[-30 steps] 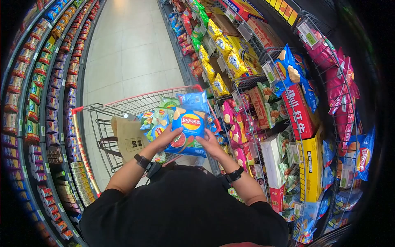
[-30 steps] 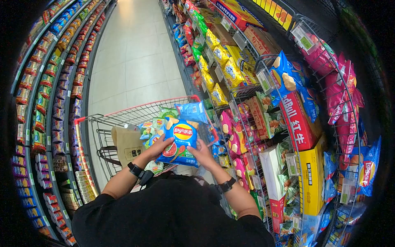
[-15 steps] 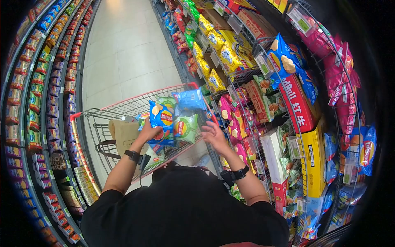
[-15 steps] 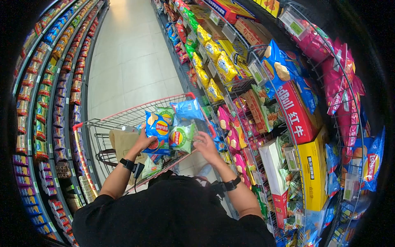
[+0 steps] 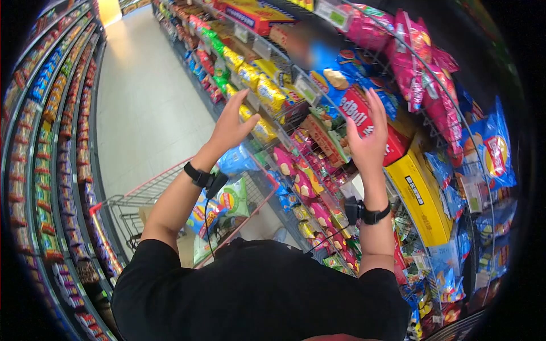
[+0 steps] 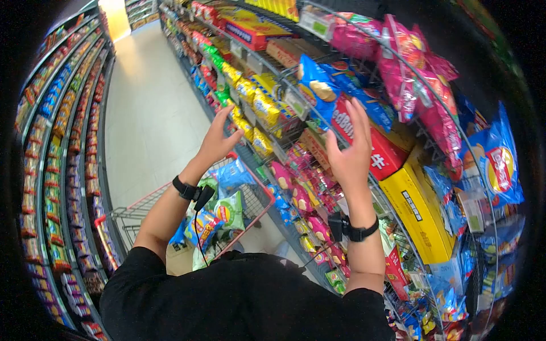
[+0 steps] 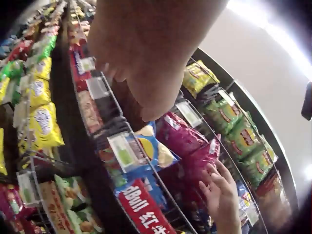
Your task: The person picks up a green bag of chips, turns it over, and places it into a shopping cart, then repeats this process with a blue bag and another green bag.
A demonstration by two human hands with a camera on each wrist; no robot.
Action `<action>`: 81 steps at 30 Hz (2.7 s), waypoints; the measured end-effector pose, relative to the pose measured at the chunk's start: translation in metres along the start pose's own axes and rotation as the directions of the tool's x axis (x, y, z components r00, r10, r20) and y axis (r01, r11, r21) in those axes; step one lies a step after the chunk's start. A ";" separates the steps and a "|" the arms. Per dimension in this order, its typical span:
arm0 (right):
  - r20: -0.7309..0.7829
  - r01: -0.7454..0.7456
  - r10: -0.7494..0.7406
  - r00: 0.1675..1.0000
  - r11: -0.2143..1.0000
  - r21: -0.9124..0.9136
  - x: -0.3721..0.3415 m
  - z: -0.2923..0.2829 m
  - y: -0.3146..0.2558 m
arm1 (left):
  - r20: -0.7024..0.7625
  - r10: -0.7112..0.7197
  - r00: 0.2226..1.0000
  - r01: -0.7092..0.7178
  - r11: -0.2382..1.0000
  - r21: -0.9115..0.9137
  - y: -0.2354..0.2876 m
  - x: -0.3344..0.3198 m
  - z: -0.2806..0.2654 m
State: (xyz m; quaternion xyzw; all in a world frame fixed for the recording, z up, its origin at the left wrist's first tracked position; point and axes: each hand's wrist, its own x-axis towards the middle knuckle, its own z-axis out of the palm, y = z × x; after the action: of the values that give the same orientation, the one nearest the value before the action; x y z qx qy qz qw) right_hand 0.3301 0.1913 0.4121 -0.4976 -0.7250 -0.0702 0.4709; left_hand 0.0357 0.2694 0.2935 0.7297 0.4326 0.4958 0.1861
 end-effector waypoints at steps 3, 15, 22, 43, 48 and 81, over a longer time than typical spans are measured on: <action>0.027 0.012 -0.008 1.000 0.989 -0.146 0.015 0.004 0.017 | 0.007 0.192 0.981 -0.192 0.980 0.060 0.039 0.054 0.028; 0.351 -0.202 0.293 0.889 0.941 -0.273 -0.002 0.028 0.053 | 0.061 0.324 0.944 -0.326 0.945 0.036 0.060 0.132 0.119; 0.296 -0.216 0.289 0.910 0.942 -0.257 0.001 0.035 0.050 | -0.117 0.422 0.899 -0.428 0.904 -0.026 0.058 0.146 0.117; 0.289 -0.444 0.355 0.889 0.510 0.737 -0.083 0.042 -0.017 | -0.176 0.235 0.956 -0.286 0.877 -0.385 0.075 -0.014 0.020; 0.583 -0.720 0.421 0.694 0.409 0.561 -0.144 0.055 -0.025 | 0.451 -0.101 0.887 0.421 0.580 -0.698 0.041 -0.087 0.028; 0.621 -0.738 0.552 0.557 -0.014 0.674 -0.387 -0.145 0.040 | 0.715 -0.194 0.672 0.648 0.622 -0.440 0.225 -0.244 0.196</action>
State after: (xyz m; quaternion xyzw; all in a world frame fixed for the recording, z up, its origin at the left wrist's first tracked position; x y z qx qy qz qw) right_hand 0.4746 -0.1252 0.1855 -0.4335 -0.3534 0.6043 0.5674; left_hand 0.2765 -0.0243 0.2275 0.5983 0.3110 0.2925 0.6781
